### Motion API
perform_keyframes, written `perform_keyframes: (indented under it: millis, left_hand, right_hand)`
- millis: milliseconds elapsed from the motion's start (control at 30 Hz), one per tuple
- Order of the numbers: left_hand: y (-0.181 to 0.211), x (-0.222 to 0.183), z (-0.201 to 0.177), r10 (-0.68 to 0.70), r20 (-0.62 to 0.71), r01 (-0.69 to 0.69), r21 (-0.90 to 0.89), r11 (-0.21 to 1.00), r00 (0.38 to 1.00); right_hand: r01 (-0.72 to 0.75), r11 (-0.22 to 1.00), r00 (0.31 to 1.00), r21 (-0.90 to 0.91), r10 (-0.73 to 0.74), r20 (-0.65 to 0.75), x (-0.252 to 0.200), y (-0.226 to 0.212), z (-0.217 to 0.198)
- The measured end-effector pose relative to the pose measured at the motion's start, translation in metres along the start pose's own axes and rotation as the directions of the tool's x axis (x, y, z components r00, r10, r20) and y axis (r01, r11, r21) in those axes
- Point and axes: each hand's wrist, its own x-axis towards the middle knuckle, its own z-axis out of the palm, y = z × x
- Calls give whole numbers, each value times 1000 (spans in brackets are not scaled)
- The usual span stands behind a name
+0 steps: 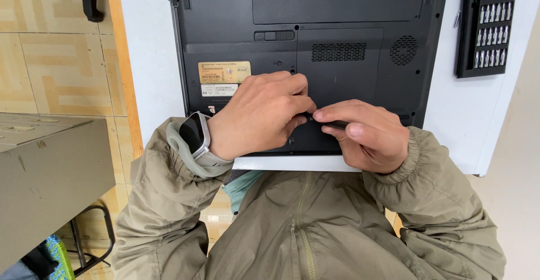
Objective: Unscrewing and removing the back covers of a laptop to access internal components.
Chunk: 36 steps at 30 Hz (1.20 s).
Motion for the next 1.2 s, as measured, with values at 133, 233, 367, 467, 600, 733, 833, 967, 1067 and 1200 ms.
perform_keyframes:
  millis: [133,233,367,467,600,733,833,967,1067,1200]
  left_hand:
    - [8,-1,3,37,-17,-36,82,996,999]
    - [22,-2,15,136,-47,-112,350,930,990]
    - [42,-2,37,151,-36,-105,565,818,988]
    - [48,0,44,107,40,-110,590,800,993]
    - [46,7,44,34,153,-118,584,803,988]
    - [52,8,38,17,188,-133,622,772,982]
    - [53,6,38,26,147,-119,674,729,989]
    - [53,7,32,51,108,-113,708,697,993]
    - [58,3,23,60,120,-127,700,703,991]
    - [61,-8,16,2,57,-33,564,825,998]
  right_hand:
    - [31,999,993,33,-27,-114,11,-4,-7]
    - [-4,998,989,55,12,-147,17,-15,-21]
    - [-118,992,893,-51,84,-443,-3,-24,-36]
    - [-174,983,798,-60,105,-594,-48,-11,-55]
    - [-208,978,567,22,139,-812,-123,34,-79]
    - [-316,936,497,155,303,-813,-121,25,-84]
    - [-339,928,554,152,328,-765,-109,18,-86]
    - [-494,866,581,78,396,-711,-92,12,-96]
    - [-590,805,579,55,470,-666,-85,9,-106]
    - [-621,778,566,97,530,-632,-92,13,-109]
